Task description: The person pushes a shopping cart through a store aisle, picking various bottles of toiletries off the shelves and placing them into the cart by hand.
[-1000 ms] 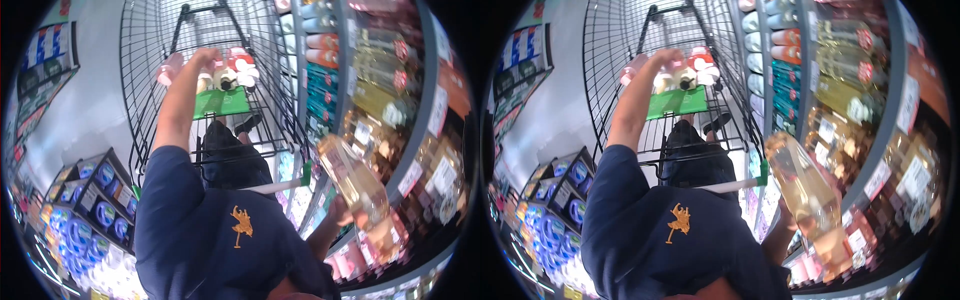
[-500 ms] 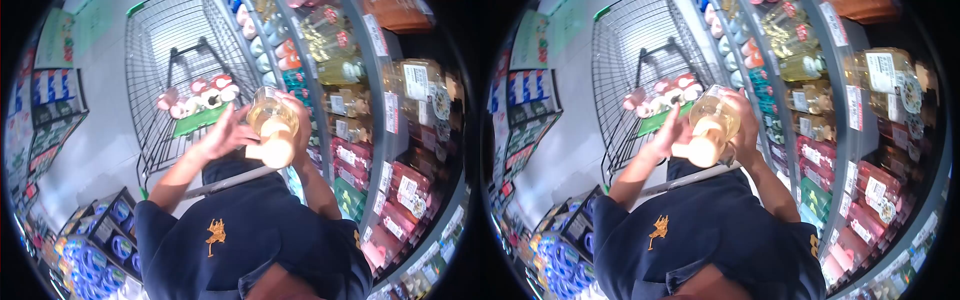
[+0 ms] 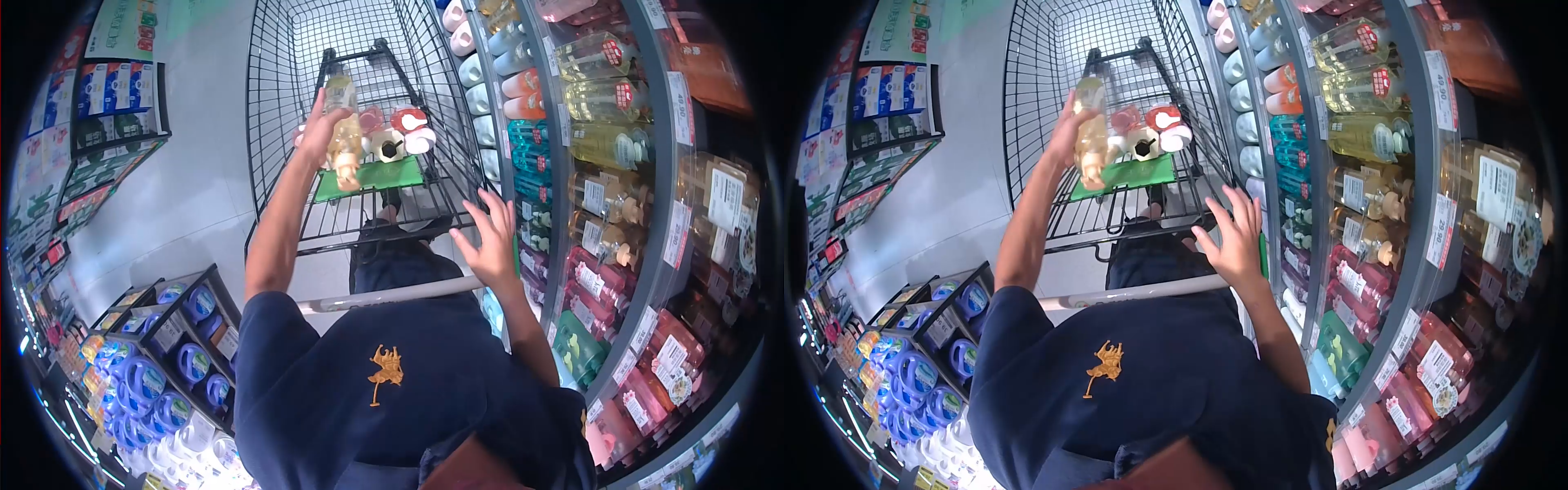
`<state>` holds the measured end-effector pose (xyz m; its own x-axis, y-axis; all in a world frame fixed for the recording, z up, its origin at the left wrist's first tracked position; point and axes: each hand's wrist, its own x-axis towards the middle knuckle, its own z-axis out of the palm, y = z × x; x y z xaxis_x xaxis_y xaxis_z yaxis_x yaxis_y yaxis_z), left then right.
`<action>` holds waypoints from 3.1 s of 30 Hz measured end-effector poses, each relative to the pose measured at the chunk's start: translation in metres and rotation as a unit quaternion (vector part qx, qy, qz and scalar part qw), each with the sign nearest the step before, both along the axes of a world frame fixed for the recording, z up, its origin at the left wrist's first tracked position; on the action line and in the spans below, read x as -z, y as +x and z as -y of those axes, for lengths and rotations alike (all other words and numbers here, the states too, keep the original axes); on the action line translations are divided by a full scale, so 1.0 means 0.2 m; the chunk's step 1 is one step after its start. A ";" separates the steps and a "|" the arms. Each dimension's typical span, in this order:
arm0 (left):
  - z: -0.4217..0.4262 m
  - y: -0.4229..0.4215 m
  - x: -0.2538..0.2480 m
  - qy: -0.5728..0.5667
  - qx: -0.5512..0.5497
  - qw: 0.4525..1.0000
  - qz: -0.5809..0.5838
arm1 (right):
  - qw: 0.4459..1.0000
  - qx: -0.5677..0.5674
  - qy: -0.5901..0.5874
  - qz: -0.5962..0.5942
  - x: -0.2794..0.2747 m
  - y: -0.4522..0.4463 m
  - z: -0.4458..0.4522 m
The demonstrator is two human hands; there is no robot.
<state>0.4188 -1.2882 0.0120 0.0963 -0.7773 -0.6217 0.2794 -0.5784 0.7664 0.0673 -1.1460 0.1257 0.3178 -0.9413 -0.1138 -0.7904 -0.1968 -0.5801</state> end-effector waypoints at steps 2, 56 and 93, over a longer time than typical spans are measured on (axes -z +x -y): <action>0.10 0.10 0.28 0.053 0.081 0.987 0.129 | 1.000 0.012 0.010 -0.005 0.03 -0.02 -0.02; 0.05 0.42 -0.55 -0.214 0.274 0.619 0.704 | 0.932 0.115 -0.303 0.164 0.06 0.70 1.17; 1.45 1.15 -0.59 -0.218 0.217 0.630 0.713 | 0.964 0.241 0.041 0.105 1.28 0.78 2.56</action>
<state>0.6481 -1.5791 0.1296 0.0344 -0.9899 0.1376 -0.9852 -0.0104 0.1710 0.2226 -1.6585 -0.1304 -0.1302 -0.9760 -0.1745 -0.6415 0.2172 -0.7358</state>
